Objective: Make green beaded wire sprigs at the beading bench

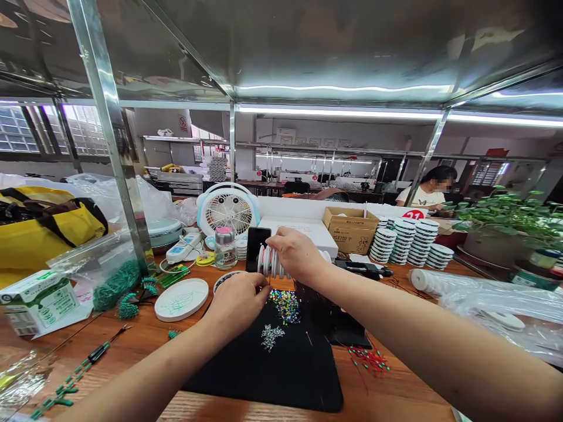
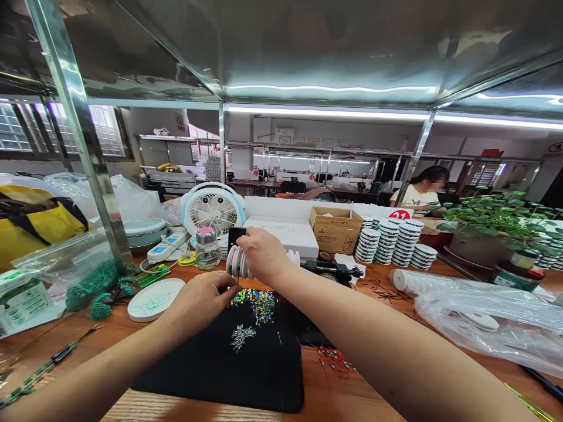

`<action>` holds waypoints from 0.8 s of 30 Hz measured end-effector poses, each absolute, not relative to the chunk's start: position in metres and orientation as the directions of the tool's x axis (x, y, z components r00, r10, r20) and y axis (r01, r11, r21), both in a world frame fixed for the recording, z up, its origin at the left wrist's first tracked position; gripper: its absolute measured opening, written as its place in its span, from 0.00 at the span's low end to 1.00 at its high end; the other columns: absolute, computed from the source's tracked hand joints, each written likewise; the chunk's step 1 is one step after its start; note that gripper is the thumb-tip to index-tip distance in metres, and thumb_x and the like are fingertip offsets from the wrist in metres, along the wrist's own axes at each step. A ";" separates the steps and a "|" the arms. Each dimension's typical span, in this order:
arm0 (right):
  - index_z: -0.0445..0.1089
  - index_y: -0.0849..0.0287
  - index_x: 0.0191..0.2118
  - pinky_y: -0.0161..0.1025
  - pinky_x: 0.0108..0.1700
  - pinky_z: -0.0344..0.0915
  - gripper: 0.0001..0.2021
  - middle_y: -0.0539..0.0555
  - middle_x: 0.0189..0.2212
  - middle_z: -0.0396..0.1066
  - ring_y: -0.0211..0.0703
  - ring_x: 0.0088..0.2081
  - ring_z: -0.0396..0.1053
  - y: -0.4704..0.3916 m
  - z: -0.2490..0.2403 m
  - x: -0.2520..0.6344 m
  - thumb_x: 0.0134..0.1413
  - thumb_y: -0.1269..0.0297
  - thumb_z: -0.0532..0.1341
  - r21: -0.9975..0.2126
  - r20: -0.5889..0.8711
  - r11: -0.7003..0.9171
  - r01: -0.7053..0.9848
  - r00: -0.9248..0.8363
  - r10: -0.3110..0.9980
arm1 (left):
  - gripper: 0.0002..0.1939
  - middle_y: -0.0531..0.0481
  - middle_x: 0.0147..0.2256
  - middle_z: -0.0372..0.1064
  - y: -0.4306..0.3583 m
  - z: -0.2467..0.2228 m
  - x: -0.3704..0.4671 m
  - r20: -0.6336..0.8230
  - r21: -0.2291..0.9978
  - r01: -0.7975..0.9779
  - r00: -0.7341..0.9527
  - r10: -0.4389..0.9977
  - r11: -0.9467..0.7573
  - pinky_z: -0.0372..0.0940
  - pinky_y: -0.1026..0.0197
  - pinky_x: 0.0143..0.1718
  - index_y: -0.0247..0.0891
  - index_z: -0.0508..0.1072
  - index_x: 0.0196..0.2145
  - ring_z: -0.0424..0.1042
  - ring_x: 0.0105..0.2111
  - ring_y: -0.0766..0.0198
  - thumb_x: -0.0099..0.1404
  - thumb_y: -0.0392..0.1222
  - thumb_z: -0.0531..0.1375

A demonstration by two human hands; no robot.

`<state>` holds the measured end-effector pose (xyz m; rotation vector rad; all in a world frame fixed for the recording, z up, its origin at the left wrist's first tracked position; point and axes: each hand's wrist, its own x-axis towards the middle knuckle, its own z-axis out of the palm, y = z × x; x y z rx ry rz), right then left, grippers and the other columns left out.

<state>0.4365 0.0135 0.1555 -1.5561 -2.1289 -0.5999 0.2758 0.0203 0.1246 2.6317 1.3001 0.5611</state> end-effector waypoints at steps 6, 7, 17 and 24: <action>0.73 0.61 0.35 0.36 0.31 0.56 0.12 0.55 0.31 0.65 0.40 0.31 0.63 0.012 0.158 0.436 0.55 0.77 0.52 0.076 0.543 0.321 0.944 -0.309 0.781 | 0.13 0.45 0.33 0.75 0.018 0.123 0.273 0.272 0.319 0.723 0.550 0.790 -0.613 0.58 0.59 0.32 0.42 0.76 0.32 0.71 0.35 0.54 0.61 0.46 0.52; 0.73 0.61 0.35 0.36 0.31 0.56 0.12 0.55 0.31 0.65 0.40 0.31 0.63 0.014 0.158 0.436 0.54 0.77 0.52 0.072 0.540 0.326 0.943 -0.312 0.782 | 0.13 0.45 0.34 0.75 0.017 0.123 0.273 0.274 0.323 0.722 0.548 0.790 -0.612 0.58 0.59 0.32 0.42 0.76 0.32 0.71 0.35 0.54 0.61 0.46 0.52; 0.67 0.65 0.49 0.38 0.43 0.61 0.15 0.59 0.41 0.68 0.40 0.39 0.65 -0.060 0.169 0.475 0.57 0.71 0.54 -0.143 0.612 0.346 0.927 -0.192 0.767 | 0.15 0.53 0.22 0.67 -0.010 0.103 0.252 0.363 0.544 0.594 0.470 0.804 -0.593 0.57 0.62 0.25 0.40 0.68 0.33 0.67 0.23 0.61 0.61 0.55 0.53; 0.74 0.58 0.24 0.31 0.24 0.55 0.10 0.46 0.19 0.68 0.35 0.21 0.63 -0.193 0.114 0.560 0.31 0.78 0.69 -0.145 -0.143 -0.022 0.989 0.001 0.990 | 0.16 0.55 0.29 0.69 -0.062 0.045 0.231 0.250 0.748 0.420 0.540 0.804 -0.514 0.62 0.68 0.29 0.47 0.68 0.35 0.68 0.30 0.61 0.54 0.58 0.59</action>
